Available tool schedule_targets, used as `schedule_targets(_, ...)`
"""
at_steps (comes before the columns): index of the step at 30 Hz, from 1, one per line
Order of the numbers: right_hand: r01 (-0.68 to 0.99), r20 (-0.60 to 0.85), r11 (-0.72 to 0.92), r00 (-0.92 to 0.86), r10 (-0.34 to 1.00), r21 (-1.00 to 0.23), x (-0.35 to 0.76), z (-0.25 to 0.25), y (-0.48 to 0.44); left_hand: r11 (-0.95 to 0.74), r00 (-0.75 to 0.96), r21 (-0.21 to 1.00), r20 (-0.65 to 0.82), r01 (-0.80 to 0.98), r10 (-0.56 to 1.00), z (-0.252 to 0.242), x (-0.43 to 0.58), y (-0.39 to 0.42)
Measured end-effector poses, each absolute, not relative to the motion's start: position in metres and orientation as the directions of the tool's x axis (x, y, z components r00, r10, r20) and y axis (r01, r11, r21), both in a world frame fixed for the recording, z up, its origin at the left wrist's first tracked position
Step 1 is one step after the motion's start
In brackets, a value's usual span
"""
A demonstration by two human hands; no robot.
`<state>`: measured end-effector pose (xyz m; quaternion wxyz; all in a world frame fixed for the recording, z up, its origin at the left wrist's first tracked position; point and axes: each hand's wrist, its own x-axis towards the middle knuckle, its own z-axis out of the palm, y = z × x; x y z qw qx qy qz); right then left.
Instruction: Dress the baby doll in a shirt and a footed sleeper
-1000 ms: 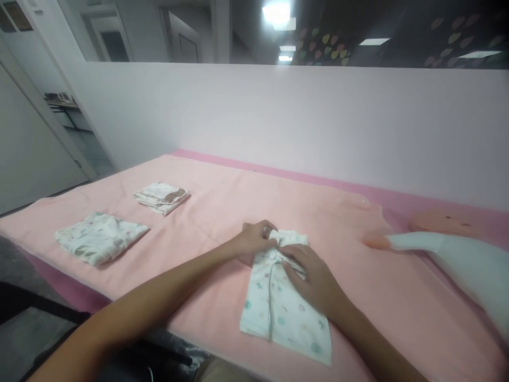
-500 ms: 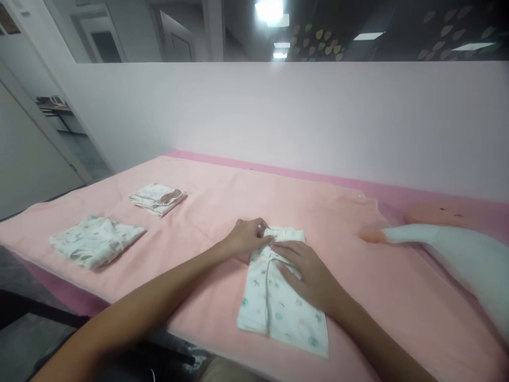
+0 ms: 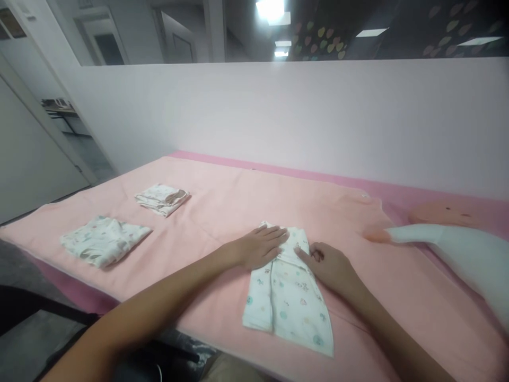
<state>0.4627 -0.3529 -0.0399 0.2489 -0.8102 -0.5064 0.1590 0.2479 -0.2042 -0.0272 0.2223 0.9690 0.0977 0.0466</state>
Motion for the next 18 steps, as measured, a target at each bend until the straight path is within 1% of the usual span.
schedule_targets(3, 0.693, -0.036, -0.354, 0.429, 0.903, -0.628, 0.459, -0.037, -0.352, -0.878, 0.977, 0.45, 0.055, 0.161, 0.208, -0.029, 0.247, -0.203)
schedule_targets(7, 0.534, -0.084, -0.31, 0.404, 0.911, -0.787, 0.454, -0.024, -0.344, -0.858, 0.976, 0.492, 0.066, 0.149, 0.207, -0.026, 0.248, -0.2)
schedule_targets(10, 0.45, -0.092, -0.262, 0.365, 0.926, -0.854, 0.442, -0.012, -0.334, -0.842, 0.968, 0.522, 0.11, 0.138, 0.226, -0.022, 0.248, -0.195)
schedule_targets(12, 0.445, -0.063, -0.213, 0.328, 0.943, -0.87, 0.429, -0.007, -0.326, -0.843, 0.963, 0.523, 0.138, 0.126, 0.229, -0.022, 0.249, -0.19)
schedule_targets(15, 0.485, -0.007, -0.136, 0.259, 0.966, -0.864, 0.407, -0.005, -0.319, -0.867, 0.967, 0.486, 0.151, 0.107, 0.204, -0.028, 0.249, -0.181)
schedule_targets(18, 0.546, 0.07, -0.064, 0.221, 0.973, -0.836, 0.392, -0.008, -0.318, -0.88, 0.977, 0.452, 0.074, 0.144, 0.198, -0.037, 0.246, -0.17)
